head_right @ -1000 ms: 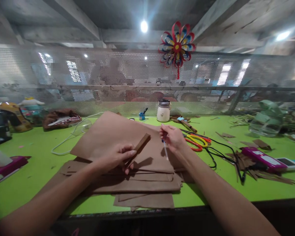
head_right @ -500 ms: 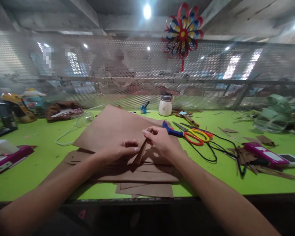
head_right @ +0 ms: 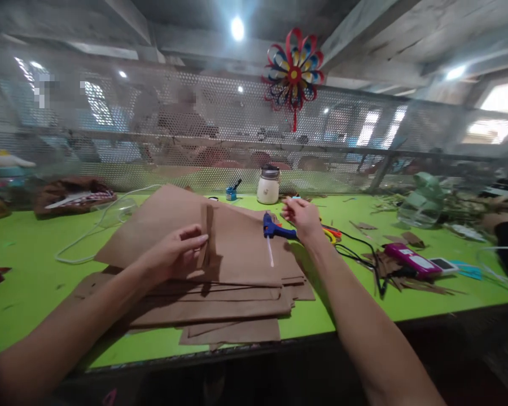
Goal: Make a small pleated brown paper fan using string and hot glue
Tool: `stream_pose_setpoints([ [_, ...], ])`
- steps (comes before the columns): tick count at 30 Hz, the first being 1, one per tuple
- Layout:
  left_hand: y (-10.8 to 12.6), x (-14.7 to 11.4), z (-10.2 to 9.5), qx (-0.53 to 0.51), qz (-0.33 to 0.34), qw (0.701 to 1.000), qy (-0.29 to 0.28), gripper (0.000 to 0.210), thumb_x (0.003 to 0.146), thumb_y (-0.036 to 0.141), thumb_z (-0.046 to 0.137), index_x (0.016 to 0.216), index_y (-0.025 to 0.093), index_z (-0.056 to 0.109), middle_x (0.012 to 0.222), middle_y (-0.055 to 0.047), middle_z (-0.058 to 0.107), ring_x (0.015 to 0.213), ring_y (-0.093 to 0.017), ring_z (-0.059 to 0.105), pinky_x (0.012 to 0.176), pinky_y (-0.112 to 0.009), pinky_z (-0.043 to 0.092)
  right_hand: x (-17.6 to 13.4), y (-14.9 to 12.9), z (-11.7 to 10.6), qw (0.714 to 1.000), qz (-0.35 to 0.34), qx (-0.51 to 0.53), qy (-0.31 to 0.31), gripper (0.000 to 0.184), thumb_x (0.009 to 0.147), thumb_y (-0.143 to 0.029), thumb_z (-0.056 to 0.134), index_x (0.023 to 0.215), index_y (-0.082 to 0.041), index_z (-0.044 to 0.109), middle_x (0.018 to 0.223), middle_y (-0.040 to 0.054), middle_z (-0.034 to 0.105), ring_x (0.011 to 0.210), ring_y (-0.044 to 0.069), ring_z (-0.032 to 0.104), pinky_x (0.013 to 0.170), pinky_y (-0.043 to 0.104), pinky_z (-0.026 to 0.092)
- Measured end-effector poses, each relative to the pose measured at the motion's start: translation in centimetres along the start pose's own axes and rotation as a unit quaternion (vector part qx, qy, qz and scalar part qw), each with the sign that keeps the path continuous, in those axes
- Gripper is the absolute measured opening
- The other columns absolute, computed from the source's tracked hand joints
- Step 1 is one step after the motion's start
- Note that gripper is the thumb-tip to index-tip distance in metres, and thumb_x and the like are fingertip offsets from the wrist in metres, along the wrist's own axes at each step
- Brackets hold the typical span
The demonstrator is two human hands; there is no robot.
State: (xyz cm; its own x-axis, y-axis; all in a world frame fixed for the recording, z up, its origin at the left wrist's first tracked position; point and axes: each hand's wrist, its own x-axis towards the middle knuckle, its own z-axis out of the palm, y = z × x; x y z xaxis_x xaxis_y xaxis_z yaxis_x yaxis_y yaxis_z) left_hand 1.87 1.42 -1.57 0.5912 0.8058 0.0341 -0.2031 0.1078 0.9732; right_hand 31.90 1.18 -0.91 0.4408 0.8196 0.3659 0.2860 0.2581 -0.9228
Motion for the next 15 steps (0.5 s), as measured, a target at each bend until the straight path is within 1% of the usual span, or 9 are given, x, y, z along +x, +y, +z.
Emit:
stream_pose_setpoints([
  [2,0.5,0.2,-0.5,-0.033,0.025,0.999,0.016,0.025,0.071,0.016,0.069,0.094,0.015,0.059,0.089,-0.003,0.066,0.076,-0.011,0.063,0.073,-0.022,0.051,1.6,0.8,-2.2,0.998,0.009,-0.057,0.005,0.031,0.072,-0.046,0.057,0.071,-0.015,0.06,0.06,0.0035,0.058,0.053,0.012,0.052,0.053,0.026,0.044],
  [5,0.8,0.5,-1.3,-0.057,0.053,0.997,0.01,0.029,0.072,0.011,0.066,0.1,0.014,0.061,0.094,-0.006,0.066,0.081,-0.013,0.064,0.075,-0.024,0.053,2.6,1.8,-4.3,0.985,0.024,-0.172,-0.018,0.019,0.067,-0.032,0.062,0.059,-0.015,0.061,0.051,0.0033,0.055,0.052,0.014,0.052,0.054,0.028,0.042],
  [7,0.8,0.6,-1.8,-0.073,0.064,0.995,0.002,0.029,0.073,0.01,0.064,0.102,0.013,0.062,0.097,-0.007,0.067,0.083,-0.014,0.064,0.076,-0.025,0.053,2.5,2.4,-5.1,0.963,0.03,-0.261,-0.055,0.013,0.06,-0.022,0.064,0.05,-0.015,0.061,0.047,0.0037,0.055,0.054,0.017,0.054,0.057,0.029,0.04],
  [9,0.6,0.8,-2.2,-0.085,0.071,0.994,0.003,0.028,0.074,0.009,0.064,0.101,0.013,0.062,0.096,-0.008,0.067,0.082,-0.014,0.064,0.074,-0.025,0.054,2.0,2.7,-5.5,0.933,0.031,-0.343,-0.105,0.01,0.056,-0.014,0.064,0.047,-0.015,0.063,0.047,0.0048,0.057,0.058,0.02,0.057,0.059,0.03,0.039],
  [11,0.5,0.9,-2.4,-0.086,0.075,0.993,0.011,0.026,0.074,0.009,0.064,0.1,0.012,0.063,0.095,-0.009,0.068,0.081,-0.014,0.065,0.074,-0.025,0.054,1.4,2.9,-5.4,0.9,0.019,-0.406,-0.154,0.008,0.057,-0.012,0.062,0.055,-0.016,0.069,0.057,0.0063,0.065,0.065,0.022,0.059,0.063,0.03,0.04],
  [13,0.4,1.0,-2.5,-0.083,0.079,0.993,0.018,0.024,0.073,0.009,0.065,0.098,0.01,0.064,0.094,-0.01,0.068,0.08,-0.015,0.065,0.074,-0.026,0.054,1.1,3.1,-5.1,0.87,-0.003,-0.454,-0.192,0.019,0.06,-0.013,0.06,0.073,-0.018,0.073,0.079,0.0072,0.071,0.079,0.023,0.061,0.07,0.029,0.041],
  [15,0.4,1.0,-2.5,-0.084,0.079,0.993,0.014,0.025,0.073,0.009,0.065,0.098,0.01,0.064,0.096,-0.01,0.068,0.081,-0.016,0.065,0.074,-0.027,0.054,1.2,3.2,-4.9,0.842,-0.024,-0.494,-0.216,0.03,0.063,-0.013,0.057,0.088,-0.018,0.073,0.1,0.0079,0.069,0.095,0.024,0.058,0.079,0.028,0.04],
])
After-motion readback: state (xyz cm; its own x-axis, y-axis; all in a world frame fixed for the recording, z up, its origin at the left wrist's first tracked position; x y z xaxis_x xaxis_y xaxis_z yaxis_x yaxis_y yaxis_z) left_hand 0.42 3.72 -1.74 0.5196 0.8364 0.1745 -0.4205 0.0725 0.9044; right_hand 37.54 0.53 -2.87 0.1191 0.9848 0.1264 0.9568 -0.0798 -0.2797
